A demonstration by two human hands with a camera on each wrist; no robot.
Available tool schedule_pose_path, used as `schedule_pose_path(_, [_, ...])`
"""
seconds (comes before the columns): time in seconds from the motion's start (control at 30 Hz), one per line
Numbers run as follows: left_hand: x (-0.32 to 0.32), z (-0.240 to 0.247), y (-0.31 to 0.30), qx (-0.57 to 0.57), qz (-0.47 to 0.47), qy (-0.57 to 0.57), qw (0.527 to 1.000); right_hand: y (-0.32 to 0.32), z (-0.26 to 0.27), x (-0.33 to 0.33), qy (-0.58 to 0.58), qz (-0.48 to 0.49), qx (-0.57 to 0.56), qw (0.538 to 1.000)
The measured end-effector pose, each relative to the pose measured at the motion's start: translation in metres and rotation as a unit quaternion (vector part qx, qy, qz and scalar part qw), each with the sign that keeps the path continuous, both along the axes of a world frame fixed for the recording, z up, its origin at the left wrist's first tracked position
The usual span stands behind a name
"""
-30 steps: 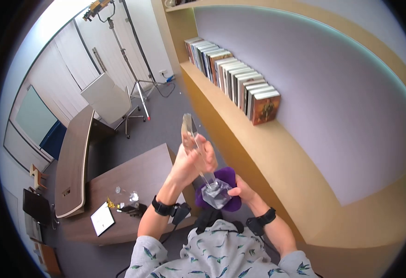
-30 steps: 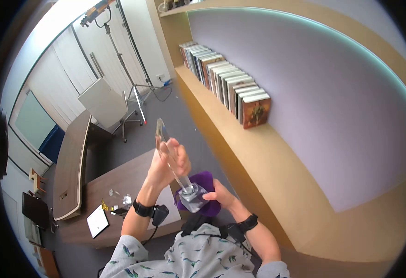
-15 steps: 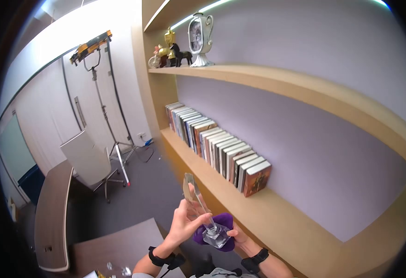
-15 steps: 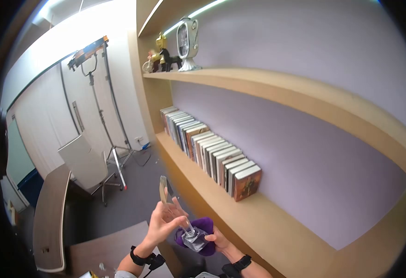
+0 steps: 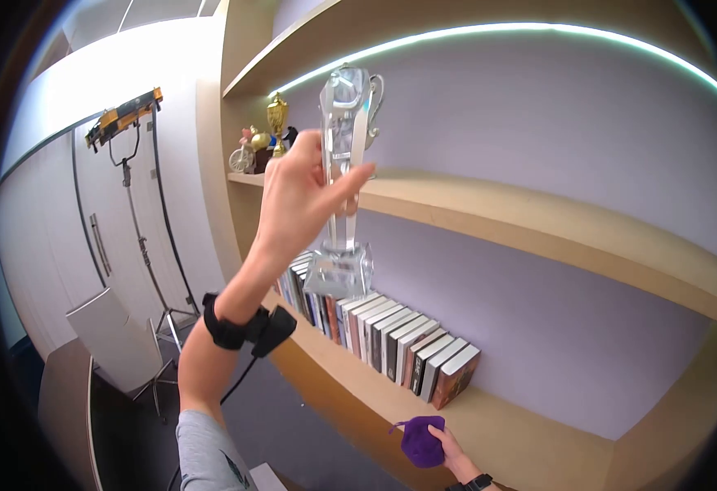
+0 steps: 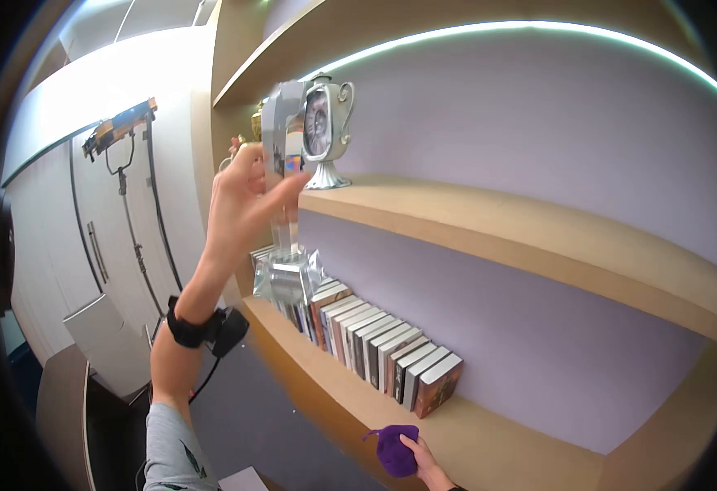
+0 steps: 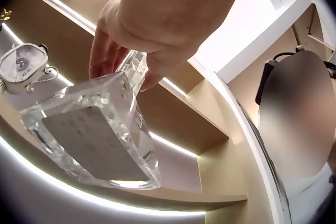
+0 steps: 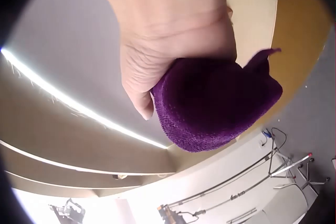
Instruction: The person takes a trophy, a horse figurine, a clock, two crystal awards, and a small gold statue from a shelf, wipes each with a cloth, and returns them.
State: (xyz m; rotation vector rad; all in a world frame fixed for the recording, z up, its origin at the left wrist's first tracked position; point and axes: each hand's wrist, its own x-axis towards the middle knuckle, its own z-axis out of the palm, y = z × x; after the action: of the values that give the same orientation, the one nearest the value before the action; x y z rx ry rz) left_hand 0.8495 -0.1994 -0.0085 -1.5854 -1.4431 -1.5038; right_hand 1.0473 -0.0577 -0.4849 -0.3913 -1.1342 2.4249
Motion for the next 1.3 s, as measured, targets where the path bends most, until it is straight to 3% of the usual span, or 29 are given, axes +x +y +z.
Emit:
schedule_pose_path(0.13, [-0.025,0.041,0.037,0.028,-0.010,0.082,0.996,0.010,-0.007,0.009,-0.041,0.004,-0.025,0.999])
schedule_pose_path(0.2, [-0.016,0.059,0.045,0.000,-0.036,0.044,0.998,-0.004,0.022,0.018,-0.066,-0.034,-0.014,0.997])
schedule_pose_path(0.27, [-0.026,0.079,0.065,0.004,-0.051,0.048,0.998,0.003,0.011,0.024,-0.056,-0.038,-0.024,0.997])
schedule_pose_path(0.33, [-0.032,0.098,0.079,-0.057,-0.131,-0.018,0.990,0.005,0.004,0.033,-0.071,-0.031,-0.035,0.996])
schedule_pose_path(0.47, [-0.042,0.120,0.114,-0.091,-0.111,-0.026,0.989,0.025,-0.048,0.047,-0.062,-0.060,-0.060,0.994])
schedule_pose_path(0.53, [-0.051,0.119,0.132,-0.139,-0.133,-0.039,0.980,0.026,-0.054,0.056,-0.066,-0.088,-0.080,0.991])
schedule_pose_path(0.8, [-0.079,0.095,0.193,-0.141,-0.130,-0.102,0.976,0.013,-0.030,0.075,-0.125,-0.160,-0.091,0.975])
schedule_pose_path(1.3, [-0.084,0.074,0.229,-0.186,-0.153,-0.099,0.966,0.011,-0.027,0.070,-0.120,-0.146,-0.137,0.972])
